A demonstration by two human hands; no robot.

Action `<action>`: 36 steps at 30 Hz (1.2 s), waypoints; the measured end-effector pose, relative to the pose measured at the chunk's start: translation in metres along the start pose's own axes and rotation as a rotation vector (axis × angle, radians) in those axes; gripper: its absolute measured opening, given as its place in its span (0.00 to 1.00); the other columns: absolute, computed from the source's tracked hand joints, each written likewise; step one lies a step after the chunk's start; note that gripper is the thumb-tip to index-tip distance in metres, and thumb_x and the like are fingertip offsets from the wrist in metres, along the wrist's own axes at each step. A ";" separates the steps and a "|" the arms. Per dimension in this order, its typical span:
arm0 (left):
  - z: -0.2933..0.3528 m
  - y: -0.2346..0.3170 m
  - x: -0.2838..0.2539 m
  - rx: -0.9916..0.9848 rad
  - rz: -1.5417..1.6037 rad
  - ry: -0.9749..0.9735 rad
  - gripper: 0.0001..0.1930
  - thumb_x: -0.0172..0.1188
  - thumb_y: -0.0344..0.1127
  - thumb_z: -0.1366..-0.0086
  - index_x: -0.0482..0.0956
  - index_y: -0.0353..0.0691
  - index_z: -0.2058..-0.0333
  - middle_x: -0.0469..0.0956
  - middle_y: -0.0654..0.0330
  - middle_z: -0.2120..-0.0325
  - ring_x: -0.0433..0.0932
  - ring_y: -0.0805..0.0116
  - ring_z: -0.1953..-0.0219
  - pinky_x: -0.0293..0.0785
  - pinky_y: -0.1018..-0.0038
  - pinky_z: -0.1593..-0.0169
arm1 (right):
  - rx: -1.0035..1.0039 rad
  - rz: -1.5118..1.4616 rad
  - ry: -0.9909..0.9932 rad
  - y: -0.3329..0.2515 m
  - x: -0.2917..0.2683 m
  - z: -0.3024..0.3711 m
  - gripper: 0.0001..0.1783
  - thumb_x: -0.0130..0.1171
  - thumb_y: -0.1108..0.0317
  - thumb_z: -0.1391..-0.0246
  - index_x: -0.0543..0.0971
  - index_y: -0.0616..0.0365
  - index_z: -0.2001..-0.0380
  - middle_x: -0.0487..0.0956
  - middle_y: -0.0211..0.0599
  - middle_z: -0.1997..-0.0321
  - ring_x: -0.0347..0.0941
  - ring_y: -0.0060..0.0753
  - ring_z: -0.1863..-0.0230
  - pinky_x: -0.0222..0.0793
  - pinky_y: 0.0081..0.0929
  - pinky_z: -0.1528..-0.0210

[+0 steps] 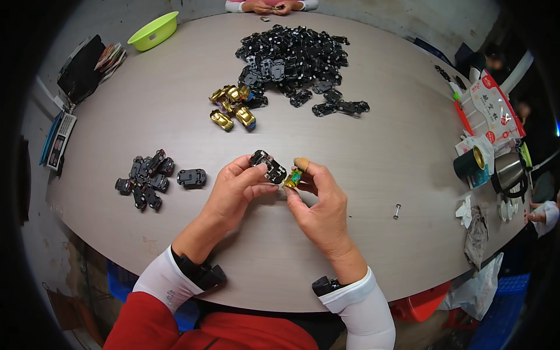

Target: The person assembles small toy cars by hand at a table. They pick up black chassis and colored bodies, fit them together, and place the completed units into a blue crate. Other people are visible in the background working on similar tasks.

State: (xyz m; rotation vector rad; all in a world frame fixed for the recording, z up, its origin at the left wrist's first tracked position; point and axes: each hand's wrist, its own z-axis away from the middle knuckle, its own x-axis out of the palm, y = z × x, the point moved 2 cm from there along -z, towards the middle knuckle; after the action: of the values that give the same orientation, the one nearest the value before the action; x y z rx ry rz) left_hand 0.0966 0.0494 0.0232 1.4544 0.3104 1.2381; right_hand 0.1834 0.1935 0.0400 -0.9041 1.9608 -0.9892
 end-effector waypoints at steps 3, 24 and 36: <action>0.003 0.000 0.004 0.061 -0.075 0.020 0.09 0.57 0.33 0.36 0.75 0.36 0.59 0.79 0.60 0.64 0.78 0.73 0.62 0.78 0.73 0.56 | -0.134 0.126 -0.023 -0.004 0.001 0.001 0.25 0.63 0.81 0.58 0.72 0.60 0.53 0.78 0.40 0.59 0.79 0.35 0.60 0.77 0.27 0.56; 0.008 -0.008 0.009 0.162 -0.333 -0.173 0.12 0.52 0.32 0.32 0.76 0.32 0.54 0.74 0.65 0.62 0.73 0.77 0.59 0.70 0.78 0.53 | -0.022 0.125 0.014 -0.006 0.005 0.002 0.24 0.62 0.78 0.55 0.73 0.60 0.51 0.78 0.41 0.61 0.78 0.35 0.64 0.77 0.29 0.60; 0.008 -0.005 0.011 0.379 -0.639 -0.197 0.11 0.52 0.25 0.35 0.77 0.30 0.56 0.72 0.61 0.70 0.70 0.73 0.67 0.68 0.76 0.63 | 0.013 0.059 -0.002 -0.001 0.005 0.003 0.14 0.61 0.79 0.55 0.74 0.60 0.63 0.77 0.39 0.66 0.78 0.36 0.67 0.75 0.28 0.64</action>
State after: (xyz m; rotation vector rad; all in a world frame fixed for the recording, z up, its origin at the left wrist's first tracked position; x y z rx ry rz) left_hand 0.1092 0.0550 0.0255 1.6026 0.8346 0.5306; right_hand 0.1836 0.1880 0.0383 -0.8351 1.9660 -0.9649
